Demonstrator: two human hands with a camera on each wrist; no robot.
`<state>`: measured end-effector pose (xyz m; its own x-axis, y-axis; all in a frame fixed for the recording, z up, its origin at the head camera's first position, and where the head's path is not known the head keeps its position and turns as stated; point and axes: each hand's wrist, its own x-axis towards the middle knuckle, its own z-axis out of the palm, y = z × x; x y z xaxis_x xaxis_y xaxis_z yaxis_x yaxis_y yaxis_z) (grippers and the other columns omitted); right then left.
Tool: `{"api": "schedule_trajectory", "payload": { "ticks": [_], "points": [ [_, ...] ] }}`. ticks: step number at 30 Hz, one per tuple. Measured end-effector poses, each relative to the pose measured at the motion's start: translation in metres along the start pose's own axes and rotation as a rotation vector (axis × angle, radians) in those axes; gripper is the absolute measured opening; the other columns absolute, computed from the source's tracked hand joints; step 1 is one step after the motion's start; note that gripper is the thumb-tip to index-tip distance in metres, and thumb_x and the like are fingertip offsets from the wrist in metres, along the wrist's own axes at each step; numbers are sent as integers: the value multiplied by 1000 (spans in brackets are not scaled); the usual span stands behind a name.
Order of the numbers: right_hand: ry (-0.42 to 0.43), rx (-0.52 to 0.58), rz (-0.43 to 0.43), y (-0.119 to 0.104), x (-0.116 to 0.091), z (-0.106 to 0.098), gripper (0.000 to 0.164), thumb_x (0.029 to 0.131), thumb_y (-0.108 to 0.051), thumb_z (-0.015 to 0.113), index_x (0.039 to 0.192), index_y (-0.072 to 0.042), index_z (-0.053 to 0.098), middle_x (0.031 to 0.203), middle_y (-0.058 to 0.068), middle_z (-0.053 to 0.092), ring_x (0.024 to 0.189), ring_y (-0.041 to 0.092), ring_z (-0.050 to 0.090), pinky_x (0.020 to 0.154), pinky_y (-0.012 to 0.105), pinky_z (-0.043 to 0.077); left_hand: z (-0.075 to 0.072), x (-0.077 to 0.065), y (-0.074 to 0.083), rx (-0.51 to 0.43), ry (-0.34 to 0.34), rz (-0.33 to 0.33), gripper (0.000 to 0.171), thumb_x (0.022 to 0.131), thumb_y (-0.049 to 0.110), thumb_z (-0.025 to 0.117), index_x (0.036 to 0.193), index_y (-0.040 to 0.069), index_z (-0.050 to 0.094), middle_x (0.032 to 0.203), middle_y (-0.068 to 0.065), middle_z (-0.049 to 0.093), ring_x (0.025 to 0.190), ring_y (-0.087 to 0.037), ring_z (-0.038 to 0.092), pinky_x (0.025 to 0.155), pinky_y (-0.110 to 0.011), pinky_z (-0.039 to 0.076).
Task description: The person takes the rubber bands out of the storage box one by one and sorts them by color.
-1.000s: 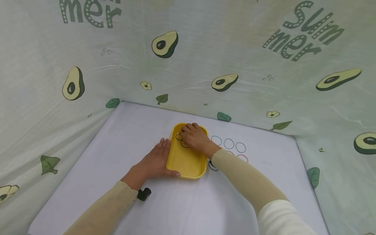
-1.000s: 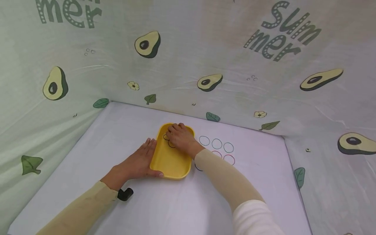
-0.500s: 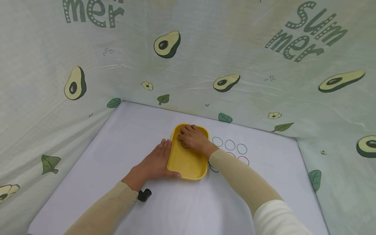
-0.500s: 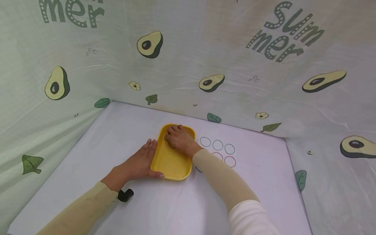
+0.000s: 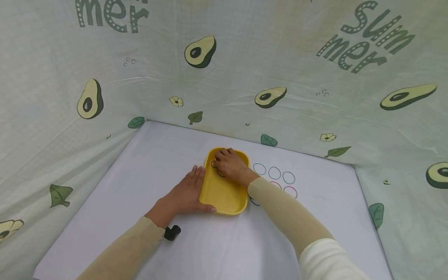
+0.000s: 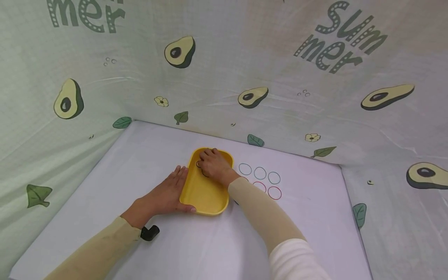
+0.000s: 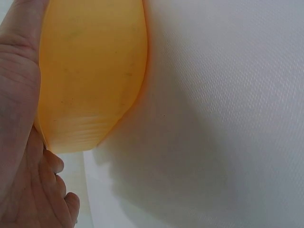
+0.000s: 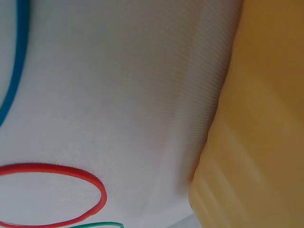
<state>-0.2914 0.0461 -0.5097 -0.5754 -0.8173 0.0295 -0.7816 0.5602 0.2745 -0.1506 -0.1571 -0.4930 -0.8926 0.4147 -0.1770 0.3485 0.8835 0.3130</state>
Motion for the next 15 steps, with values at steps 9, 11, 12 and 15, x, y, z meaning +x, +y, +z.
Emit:
{"api": "schedule_trajectory", "payload": {
  "ticks": [9,11,12,15],
  "points": [
    [7,-13,11,0,-3,1,28,113,-29,52,124,-14,73,118,5,59,127,26,51,108,42,45,0,-1,1,5,6,3,143,80,90,62,166,-6,2,176,-24,6,165,-38,0,134,-50,13],
    [4,-32,13,-1,-5,1,29,113,-29,52,121,-11,73,119,6,58,126,27,51,108,42,45,0,-1,1,2,6,4,142,80,89,63,166,-6,2,176,-25,5,165,-38,0,134,-50,13],
    [2,-40,15,-1,-6,0,30,113,-30,51,119,-9,72,120,7,58,125,28,51,108,42,45,1,-1,1,0,8,4,142,80,88,63,166,-7,2,176,-25,5,165,-39,0,134,-50,13],
    [-1,-84,15,-1,-8,-1,27,114,-27,49,121,-7,67,123,9,56,123,29,50,108,42,44,1,-1,1,4,11,2,142,80,88,64,166,-7,2,176,-25,5,165,-39,0,134,-51,13]
  ]
}}
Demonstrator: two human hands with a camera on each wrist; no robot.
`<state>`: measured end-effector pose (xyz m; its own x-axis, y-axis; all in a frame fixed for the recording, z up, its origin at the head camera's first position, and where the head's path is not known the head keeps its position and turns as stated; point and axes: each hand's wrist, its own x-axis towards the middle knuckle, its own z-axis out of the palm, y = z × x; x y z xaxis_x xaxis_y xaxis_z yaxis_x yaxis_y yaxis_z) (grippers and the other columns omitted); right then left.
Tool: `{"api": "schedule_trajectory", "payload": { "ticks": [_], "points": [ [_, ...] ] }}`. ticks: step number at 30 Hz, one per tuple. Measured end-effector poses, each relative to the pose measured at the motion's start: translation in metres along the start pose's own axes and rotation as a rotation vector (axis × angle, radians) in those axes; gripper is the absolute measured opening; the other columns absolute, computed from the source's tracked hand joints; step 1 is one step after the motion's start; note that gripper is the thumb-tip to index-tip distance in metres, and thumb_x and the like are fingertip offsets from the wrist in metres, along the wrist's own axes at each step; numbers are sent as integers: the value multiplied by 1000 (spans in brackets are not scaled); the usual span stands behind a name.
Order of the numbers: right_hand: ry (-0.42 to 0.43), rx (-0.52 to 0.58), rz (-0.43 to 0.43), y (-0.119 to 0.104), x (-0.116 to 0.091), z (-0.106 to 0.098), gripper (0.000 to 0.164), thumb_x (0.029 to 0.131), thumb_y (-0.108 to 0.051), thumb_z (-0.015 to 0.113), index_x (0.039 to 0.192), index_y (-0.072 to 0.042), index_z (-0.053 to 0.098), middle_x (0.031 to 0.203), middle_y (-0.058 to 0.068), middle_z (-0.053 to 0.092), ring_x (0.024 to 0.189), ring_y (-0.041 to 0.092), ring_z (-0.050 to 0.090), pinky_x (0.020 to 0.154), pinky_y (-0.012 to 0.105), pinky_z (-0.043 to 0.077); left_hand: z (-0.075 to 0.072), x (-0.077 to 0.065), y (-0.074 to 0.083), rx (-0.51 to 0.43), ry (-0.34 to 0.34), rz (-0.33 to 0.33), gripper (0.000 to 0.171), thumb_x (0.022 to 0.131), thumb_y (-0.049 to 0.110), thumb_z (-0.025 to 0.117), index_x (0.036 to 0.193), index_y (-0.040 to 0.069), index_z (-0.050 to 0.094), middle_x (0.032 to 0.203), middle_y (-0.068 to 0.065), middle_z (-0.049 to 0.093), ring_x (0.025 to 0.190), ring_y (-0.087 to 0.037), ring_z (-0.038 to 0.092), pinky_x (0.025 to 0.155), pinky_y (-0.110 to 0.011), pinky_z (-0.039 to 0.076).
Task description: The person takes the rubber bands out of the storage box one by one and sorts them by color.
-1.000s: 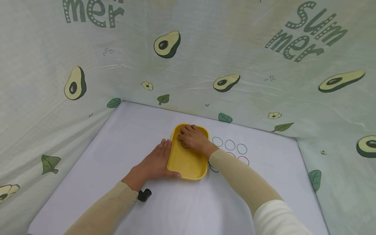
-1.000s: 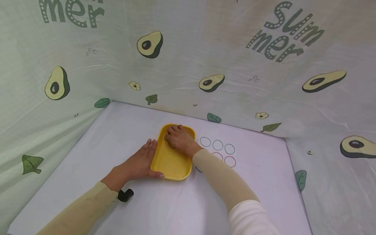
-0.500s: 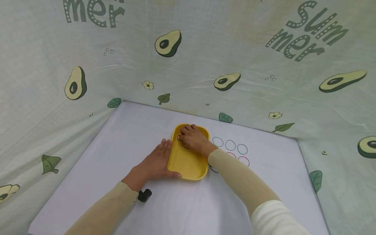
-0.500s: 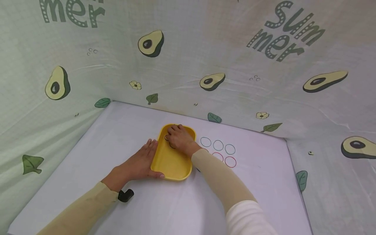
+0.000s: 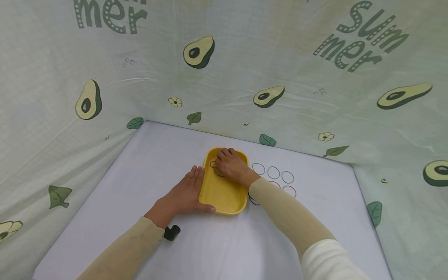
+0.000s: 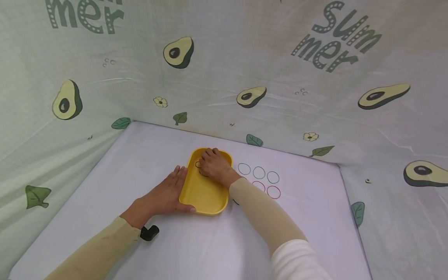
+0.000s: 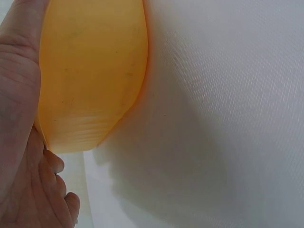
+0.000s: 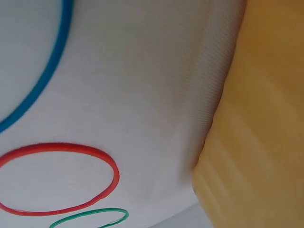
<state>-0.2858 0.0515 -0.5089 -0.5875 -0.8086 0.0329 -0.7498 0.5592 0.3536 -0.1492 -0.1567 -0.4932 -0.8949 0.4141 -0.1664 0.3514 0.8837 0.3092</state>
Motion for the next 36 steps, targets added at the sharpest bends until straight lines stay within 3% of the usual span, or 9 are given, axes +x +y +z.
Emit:
{"api": "schedule_trajectory", "payload": {
  "ticks": [13,19,36],
  "points": [
    [15,-51,21,8,-8,-2,22,114,-19,45,121,-4,59,118,12,60,115,31,51,104,44,45,1,7,5,14,6,-12,143,80,89,62,166,-7,2,176,-25,6,165,-39,0,134,-51,13],
    [78,-100,8,18,-12,-4,21,113,-20,44,115,-4,57,110,11,60,108,31,53,100,43,47,1,10,7,-4,21,-11,142,80,88,64,165,-9,3,175,-26,6,164,-41,0,134,-51,13],
    [129,-90,68,32,-26,-16,21,113,-22,48,107,-6,59,104,8,61,102,29,54,97,41,49,3,12,9,6,24,-29,144,79,88,66,165,-9,4,174,-28,8,164,-42,1,133,-53,17]
  ]
}}
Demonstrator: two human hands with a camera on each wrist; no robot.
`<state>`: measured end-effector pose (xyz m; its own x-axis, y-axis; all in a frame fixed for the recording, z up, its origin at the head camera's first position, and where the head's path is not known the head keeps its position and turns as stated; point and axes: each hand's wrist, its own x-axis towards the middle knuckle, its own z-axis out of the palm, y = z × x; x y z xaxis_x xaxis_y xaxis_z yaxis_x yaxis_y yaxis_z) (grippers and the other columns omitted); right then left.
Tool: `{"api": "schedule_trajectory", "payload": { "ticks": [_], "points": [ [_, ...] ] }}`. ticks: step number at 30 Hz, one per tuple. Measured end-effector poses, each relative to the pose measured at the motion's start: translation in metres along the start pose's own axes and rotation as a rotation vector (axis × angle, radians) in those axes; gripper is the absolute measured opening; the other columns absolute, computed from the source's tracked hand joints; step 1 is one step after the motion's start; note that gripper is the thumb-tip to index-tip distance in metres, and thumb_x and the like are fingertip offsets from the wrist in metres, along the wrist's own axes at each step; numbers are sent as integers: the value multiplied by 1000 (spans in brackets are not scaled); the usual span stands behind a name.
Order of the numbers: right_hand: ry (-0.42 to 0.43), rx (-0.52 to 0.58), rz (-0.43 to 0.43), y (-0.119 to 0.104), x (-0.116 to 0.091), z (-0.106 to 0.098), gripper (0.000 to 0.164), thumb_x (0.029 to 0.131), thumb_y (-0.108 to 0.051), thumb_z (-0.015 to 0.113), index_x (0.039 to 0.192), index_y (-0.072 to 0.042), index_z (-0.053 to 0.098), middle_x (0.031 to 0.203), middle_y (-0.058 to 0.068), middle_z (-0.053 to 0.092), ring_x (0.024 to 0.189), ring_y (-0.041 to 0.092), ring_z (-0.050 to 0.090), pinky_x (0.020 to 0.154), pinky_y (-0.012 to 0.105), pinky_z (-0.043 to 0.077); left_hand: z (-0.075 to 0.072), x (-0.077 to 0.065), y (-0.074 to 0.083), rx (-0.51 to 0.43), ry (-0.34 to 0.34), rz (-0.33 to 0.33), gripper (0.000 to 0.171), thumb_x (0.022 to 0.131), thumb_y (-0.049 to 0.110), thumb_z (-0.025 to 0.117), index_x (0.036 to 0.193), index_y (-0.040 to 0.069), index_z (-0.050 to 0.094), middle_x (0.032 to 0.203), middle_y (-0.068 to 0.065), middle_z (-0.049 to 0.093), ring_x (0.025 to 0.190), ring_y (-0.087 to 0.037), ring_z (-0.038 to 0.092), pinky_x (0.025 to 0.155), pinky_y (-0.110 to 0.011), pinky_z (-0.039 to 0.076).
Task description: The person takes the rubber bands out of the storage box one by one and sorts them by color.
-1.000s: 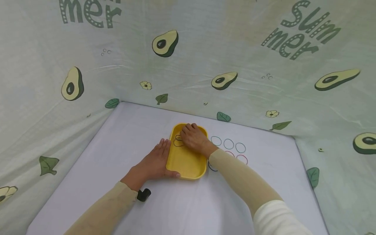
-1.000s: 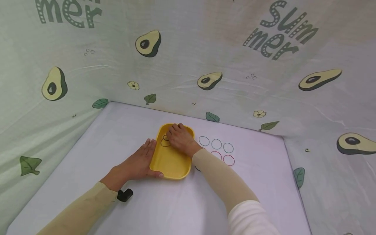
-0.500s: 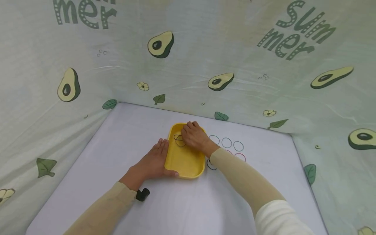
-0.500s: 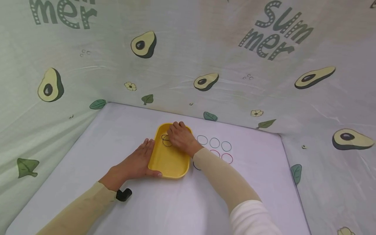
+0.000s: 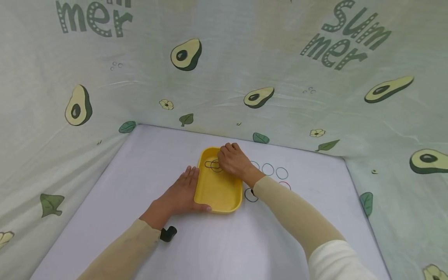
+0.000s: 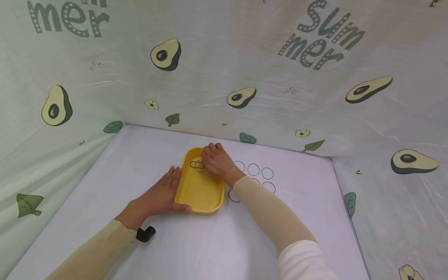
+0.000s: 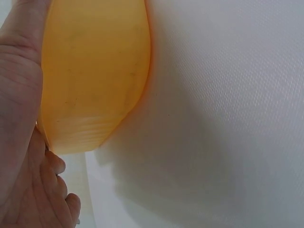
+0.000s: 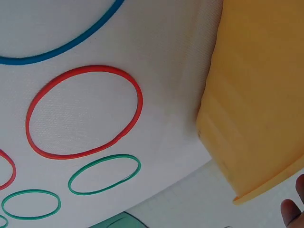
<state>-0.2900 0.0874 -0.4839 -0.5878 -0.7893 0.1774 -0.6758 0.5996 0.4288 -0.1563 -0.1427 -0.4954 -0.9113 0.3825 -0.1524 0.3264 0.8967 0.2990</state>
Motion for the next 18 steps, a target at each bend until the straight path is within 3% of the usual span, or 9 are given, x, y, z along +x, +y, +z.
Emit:
{"api": "schedule_trajectory", "payload": {
  "ticks": [9,18],
  "points": [
    [-2,47,53,10,-12,-9,21,111,-22,51,103,-5,60,97,8,57,100,29,50,95,43,47,1,-1,1,-6,9,-22,145,78,87,68,166,-8,4,174,-29,7,164,-42,2,132,-55,19],
    [73,48,106,29,-42,-13,18,107,-19,58,97,-5,61,92,8,55,93,29,46,88,43,43,-1,-3,3,43,17,-6,146,76,91,64,165,-9,7,174,-30,7,164,-43,3,132,-54,20]
  ]
}}
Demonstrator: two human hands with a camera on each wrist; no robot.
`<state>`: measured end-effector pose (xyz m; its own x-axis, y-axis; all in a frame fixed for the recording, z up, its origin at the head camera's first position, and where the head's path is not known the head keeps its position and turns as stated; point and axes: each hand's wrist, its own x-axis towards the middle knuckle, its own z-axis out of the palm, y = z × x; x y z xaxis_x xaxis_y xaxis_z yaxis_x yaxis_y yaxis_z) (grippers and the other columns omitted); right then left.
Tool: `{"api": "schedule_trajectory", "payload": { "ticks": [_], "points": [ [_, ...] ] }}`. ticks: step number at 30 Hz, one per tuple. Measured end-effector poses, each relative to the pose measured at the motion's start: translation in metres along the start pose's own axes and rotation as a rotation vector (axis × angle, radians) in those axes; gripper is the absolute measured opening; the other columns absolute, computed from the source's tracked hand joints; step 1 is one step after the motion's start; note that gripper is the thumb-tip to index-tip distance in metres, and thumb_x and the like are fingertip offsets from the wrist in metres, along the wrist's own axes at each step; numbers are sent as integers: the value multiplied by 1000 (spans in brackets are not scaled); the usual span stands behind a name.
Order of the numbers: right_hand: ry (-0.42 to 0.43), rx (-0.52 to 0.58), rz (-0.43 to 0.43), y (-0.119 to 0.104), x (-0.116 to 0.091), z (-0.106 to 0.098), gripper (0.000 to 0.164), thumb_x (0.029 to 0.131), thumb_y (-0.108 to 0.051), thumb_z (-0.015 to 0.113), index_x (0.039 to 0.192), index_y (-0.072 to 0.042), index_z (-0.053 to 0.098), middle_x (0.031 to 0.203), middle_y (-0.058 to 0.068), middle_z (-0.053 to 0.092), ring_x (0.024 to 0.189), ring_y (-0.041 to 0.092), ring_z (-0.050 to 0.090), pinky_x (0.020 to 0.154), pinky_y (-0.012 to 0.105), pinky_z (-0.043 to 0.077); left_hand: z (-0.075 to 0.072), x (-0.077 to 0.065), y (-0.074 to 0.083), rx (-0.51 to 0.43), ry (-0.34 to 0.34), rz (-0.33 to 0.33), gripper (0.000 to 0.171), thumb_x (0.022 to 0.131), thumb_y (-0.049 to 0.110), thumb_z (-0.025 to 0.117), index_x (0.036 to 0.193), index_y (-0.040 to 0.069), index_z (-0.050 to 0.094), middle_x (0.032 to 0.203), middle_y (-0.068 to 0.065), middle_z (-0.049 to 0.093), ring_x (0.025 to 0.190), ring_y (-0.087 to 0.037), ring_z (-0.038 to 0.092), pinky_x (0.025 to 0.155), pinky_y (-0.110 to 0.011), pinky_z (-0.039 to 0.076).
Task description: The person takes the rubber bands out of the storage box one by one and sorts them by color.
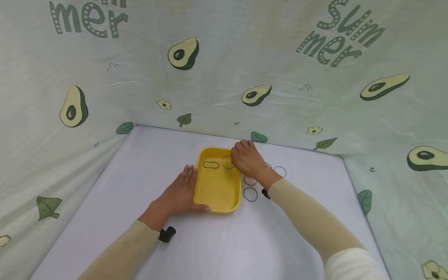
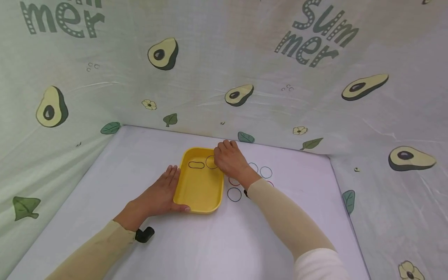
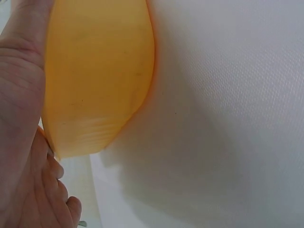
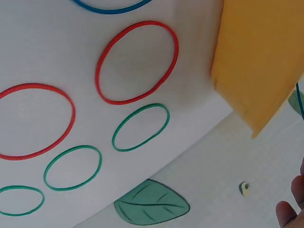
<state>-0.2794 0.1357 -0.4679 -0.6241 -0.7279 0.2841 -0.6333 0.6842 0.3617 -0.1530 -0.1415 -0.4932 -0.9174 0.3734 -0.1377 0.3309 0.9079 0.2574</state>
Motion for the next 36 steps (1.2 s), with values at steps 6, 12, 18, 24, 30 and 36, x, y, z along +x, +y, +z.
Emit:
{"api": "schedule_trajectory", "payload": {
  "ticks": [6,12,18,24,30,36],
  "points": [
    [-7,31,68,16,-30,-5,17,105,-18,61,95,-5,62,90,8,54,92,30,46,88,44,44,0,0,1,3,6,2,146,76,91,65,165,-10,8,174,-30,8,164,-43,4,132,-54,20],
    [1,46,125,28,-69,-7,14,102,-16,64,96,-3,64,89,9,55,92,32,49,88,46,45,2,0,2,1,7,7,145,78,89,65,165,-10,7,174,-30,8,164,-43,4,132,-54,19],
    [17,76,150,33,-103,-6,13,100,-15,66,97,-3,65,91,11,59,94,33,52,87,48,46,-1,-1,2,-10,3,16,144,79,88,66,164,-11,8,173,-32,9,163,-44,4,132,-55,19],
    [55,143,149,28,-127,-5,12,99,-12,66,92,-2,64,88,10,58,89,33,53,82,49,46,-1,0,2,-10,-7,11,143,79,88,65,165,-11,7,173,-31,8,164,-43,4,132,-54,19],
    [97,201,141,20,-147,0,10,94,-10,67,87,-4,63,84,8,56,85,31,51,78,46,43,0,3,2,-19,5,19,142,80,87,65,164,-13,9,172,-33,10,163,-45,6,131,-55,20],
    [81,206,137,16,-164,11,12,93,-9,66,83,-5,60,79,6,51,82,29,48,76,44,42,0,5,4,-24,1,7,144,79,88,65,164,-12,8,173,-33,9,163,-44,4,132,-55,19]
  ]
}}
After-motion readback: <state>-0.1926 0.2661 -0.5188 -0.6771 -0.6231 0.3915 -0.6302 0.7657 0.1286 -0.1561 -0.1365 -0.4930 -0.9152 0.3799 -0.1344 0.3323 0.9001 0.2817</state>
